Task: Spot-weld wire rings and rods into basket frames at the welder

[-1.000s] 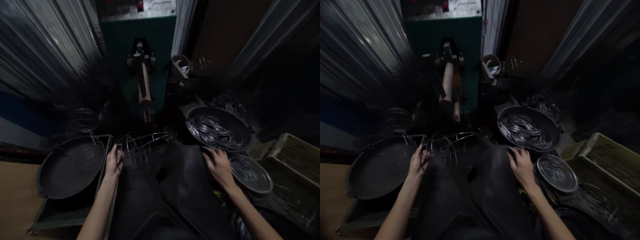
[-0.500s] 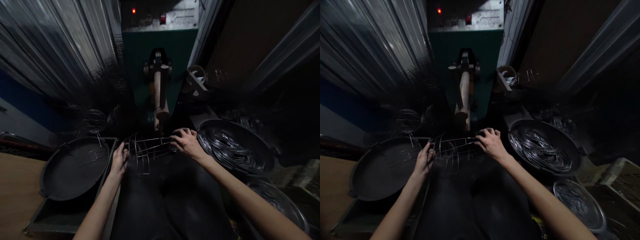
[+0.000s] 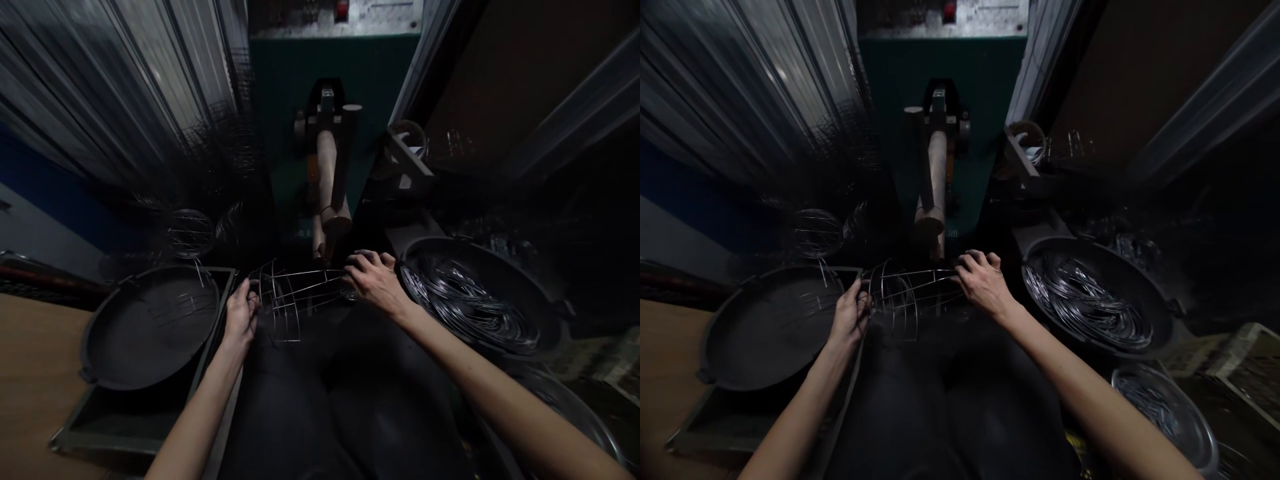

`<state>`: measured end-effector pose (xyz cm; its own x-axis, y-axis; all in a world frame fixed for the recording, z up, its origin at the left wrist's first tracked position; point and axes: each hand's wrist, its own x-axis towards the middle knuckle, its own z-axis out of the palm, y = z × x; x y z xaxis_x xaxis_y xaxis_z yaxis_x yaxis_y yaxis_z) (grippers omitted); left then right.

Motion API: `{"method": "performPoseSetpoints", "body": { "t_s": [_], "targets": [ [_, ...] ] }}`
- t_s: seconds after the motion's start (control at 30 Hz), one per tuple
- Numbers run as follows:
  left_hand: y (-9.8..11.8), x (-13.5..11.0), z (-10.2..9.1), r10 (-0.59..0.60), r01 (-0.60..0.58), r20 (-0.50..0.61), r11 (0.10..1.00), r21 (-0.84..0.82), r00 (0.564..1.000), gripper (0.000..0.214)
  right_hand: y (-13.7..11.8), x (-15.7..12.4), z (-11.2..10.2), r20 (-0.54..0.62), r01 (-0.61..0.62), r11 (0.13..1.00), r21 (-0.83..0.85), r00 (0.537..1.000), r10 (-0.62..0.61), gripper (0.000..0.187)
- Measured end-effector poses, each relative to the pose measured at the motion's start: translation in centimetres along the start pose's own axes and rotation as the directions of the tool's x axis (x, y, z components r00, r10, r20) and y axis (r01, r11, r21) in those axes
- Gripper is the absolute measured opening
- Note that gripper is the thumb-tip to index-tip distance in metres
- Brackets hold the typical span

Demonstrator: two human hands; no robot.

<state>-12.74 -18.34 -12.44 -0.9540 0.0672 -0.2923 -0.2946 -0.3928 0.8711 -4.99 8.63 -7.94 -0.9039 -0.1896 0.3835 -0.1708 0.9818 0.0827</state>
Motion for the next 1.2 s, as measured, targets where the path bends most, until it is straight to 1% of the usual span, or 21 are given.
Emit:
{"method": "performPoseSetpoints", "body": {
  "t_s": [0.17, 0.33, 0.43, 0.53, 0.63, 0.73, 0.93, 1.2],
  "targets": [
    [0.3, 0.2, 0.0, -0.005, 0.005, -0.004, 1.000, -0.024, 1.000, 0.032, 0.2, 0.3, 0.5, 0.009, -0.023, 0.999, 0.030, 1.000, 0.023, 0.028],
    [1.1, 0.8, 0.7, -0.022, 0.023, 0.022, 1.000, -0.007, 0.999, 0.029, 0.8, 1.2, 0.7, 0.000, -0.062, 0.996, 0.057, 0.998, 0.062, 0.028],
    [1.5, 0.8, 0.9, -0.013, 0.013, 0.022, 1.000, 0.010, 1.000, 0.029, 0.9, 1.3, 0.7, 0.006, -0.076, 0.995, 0.058, 0.997, 0.076, 0.029],
    [1.6, 0.5, 0.7, 0.015, -0.015, 0.020, 1.000, 0.015, 1.000, 0.030, 0.6, 1.0, 0.5, 0.000, -0.095, 0.994, 0.055, 0.995, 0.095, 0.030],
    [1.7, 0.3, 0.5, 0.020, -0.020, 0.013, 1.000, 0.018, 1.000, 0.031, 0.5, 1.0, 0.0, -0.015, -0.093, 0.994, 0.065, 0.995, 0.095, 0.030],
    [1.7, 0.9, 0.9, 0.028, -0.029, 0.019, 1.000, 0.009, 0.999, 0.031, 0.9, 1.6, 0.0, -0.017, -0.099, 0.993, 0.066, 0.995, 0.100, 0.030],
    [1.5, 2.8, 2.2, 0.058, -0.055, 0.060, 0.997, -0.048, 0.997, 0.027, 2.3, 3.0, 1.1, -0.033, -0.141, 0.990, 0.025, 0.989, 0.142, 0.032],
    [1.3, 3.4, 2.4, 0.079, -0.076, 0.078, 0.996, -0.048, 0.994, 0.025, 2.5, 3.2, 1.3, -0.041, -0.140, 0.990, -0.011, 0.989, 0.139, 0.034]
  ]
}}
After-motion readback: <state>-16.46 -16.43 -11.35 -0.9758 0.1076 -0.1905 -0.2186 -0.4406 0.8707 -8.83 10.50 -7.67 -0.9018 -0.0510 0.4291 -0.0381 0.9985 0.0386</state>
